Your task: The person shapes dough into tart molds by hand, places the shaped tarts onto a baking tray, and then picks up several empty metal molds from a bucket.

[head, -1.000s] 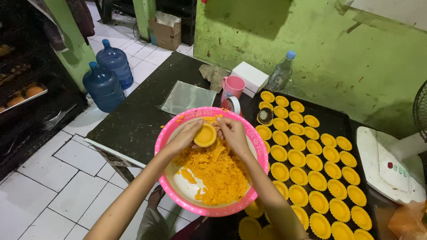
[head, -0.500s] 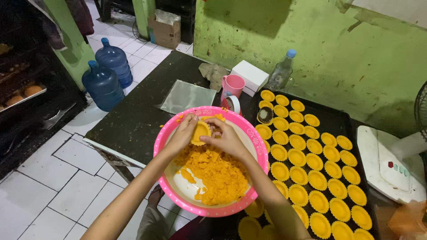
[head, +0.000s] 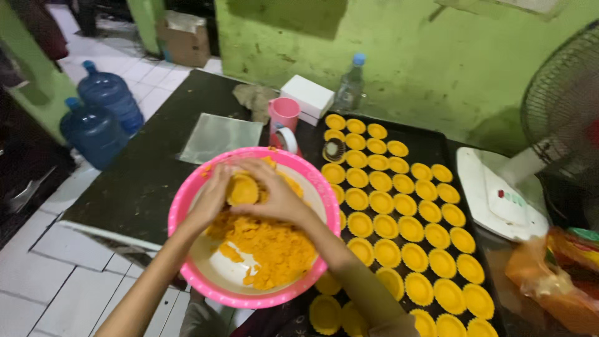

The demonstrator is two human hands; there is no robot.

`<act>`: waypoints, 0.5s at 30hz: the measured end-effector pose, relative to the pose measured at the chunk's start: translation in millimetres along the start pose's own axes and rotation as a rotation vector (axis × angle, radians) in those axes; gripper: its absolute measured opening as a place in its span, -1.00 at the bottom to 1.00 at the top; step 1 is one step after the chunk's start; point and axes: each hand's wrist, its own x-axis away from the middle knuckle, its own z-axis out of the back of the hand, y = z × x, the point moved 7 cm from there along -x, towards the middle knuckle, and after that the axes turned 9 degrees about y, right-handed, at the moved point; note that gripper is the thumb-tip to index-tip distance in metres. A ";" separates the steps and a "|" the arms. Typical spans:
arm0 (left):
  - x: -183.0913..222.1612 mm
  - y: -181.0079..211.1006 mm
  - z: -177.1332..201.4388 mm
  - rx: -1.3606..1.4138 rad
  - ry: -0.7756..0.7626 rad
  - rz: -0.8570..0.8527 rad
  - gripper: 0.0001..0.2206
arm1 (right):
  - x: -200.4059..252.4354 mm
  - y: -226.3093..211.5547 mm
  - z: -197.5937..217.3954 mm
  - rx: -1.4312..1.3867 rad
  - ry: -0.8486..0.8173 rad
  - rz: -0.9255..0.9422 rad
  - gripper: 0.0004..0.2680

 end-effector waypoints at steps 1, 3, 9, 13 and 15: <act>-2.7 -7.6 -1.8 -0.002 -0.013 -0.006 -0.25 | 1.3 -0.2 0.3 0.008 0.011 -0.004 -0.38; -10.8 -18.3 -1.8 0.000 0.024 -0.081 -0.41 | 4.4 0.0 -5.5 0.113 -0.070 0.018 -0.41; -23.0 -53.0 -22.3 0.110 -0.023 -0.121 -0.63 | 9.0 -0.3 16.5 0.404 0.017 0.270 -0.52; -15.6 -48.4 -29.7 0.268 -0.123 -0.007 -0.68 | -5.0 59.9 137.8 0.139 0.188 -0.125 -0.69; -15.5 -57.4 -21.8 0.058 -0.050 0.041 -0.81 | 3.4 117.2 224.3 0.492 0.436 -0.318 -0.62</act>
